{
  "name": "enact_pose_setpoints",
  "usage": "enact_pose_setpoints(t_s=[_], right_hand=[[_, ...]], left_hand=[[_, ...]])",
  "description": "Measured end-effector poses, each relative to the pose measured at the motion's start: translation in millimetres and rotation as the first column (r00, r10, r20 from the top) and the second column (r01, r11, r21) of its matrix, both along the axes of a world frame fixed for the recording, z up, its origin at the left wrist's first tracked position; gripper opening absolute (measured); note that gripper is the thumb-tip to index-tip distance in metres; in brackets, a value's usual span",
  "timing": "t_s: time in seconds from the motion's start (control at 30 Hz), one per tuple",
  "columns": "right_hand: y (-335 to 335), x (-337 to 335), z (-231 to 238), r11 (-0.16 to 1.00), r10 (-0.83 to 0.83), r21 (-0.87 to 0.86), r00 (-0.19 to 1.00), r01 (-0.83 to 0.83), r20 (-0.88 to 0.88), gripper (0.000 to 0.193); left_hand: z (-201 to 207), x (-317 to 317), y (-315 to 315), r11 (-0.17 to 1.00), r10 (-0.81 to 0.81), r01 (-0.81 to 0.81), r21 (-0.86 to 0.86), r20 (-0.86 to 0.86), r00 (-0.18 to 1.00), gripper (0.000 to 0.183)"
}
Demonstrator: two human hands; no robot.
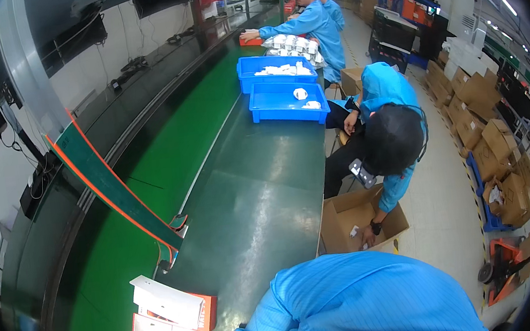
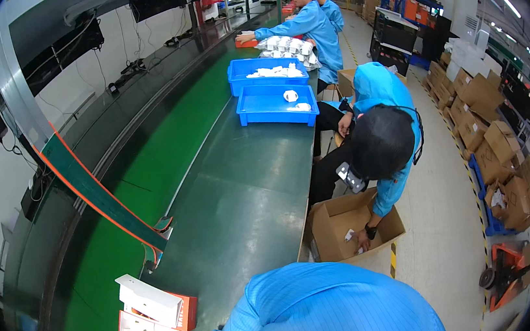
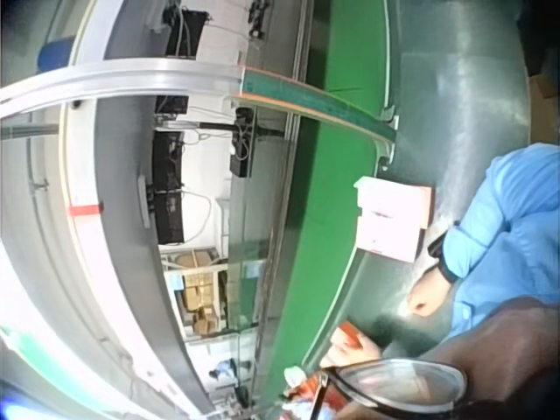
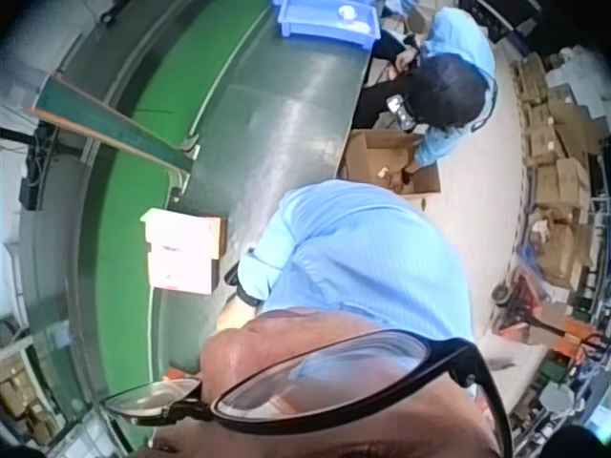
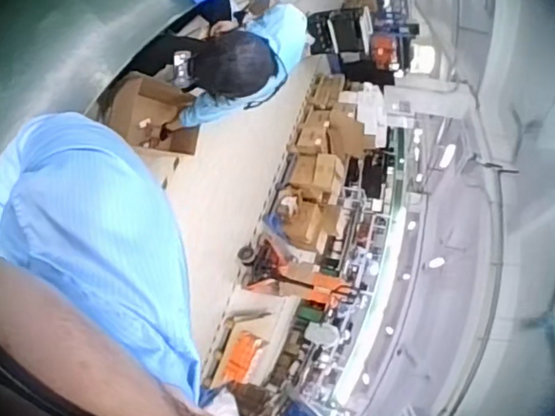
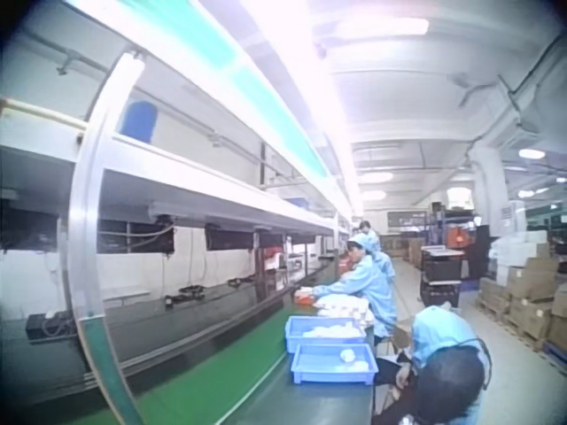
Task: Placing phone components and internal protective sheets into retail boxes on an assembly line.
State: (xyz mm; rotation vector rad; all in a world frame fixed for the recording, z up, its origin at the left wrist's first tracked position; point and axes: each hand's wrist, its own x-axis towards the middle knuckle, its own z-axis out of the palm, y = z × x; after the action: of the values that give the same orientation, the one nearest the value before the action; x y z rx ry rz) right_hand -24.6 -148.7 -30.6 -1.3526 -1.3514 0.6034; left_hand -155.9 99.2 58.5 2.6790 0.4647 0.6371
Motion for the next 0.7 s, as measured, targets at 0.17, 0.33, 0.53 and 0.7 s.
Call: enact_pose_setpoints(t_s=[0.17, 0.33, 0.53, 0.7], right_hand=[[-2.3, -2.8, 6.9, 0.997, 0.004, 0.08, 0.997, 0.002, -0.073, 0.032], [1.8, -2.6, 3.4, 1.0, 0.02, 0.007, 1.0, -0.02, 0.004, 0.032], [2.1, -2.3, 6.2, 0.999, 0.016, -0.053, 0.997, -0.012, 0.074, 0.033], [-0.8, -1.0, 13.5, 0.998, 0.031, 0.058, 0.999, -0.033, 0.031, 0.032]], left_hand=[[-14.1, -8.5, 20.1, 0.988, 0.077, -0.077, 0.136, 0.002, 0.997, 0.069], [-18.6, -7.4, 29.3, 0.979, 0.092, -0.092, 0.182, 0.007, 0.996, 0.07], [-21.9, -11.1, 35.6, 0.971, 0.113, -0.113, 0.212, 0.01, 0.994, 0.071], [-22.2, -16.0, 41.2, 0.963, 0.133, -0.131, 0.237, 0.011, 0.991, 0.072]])
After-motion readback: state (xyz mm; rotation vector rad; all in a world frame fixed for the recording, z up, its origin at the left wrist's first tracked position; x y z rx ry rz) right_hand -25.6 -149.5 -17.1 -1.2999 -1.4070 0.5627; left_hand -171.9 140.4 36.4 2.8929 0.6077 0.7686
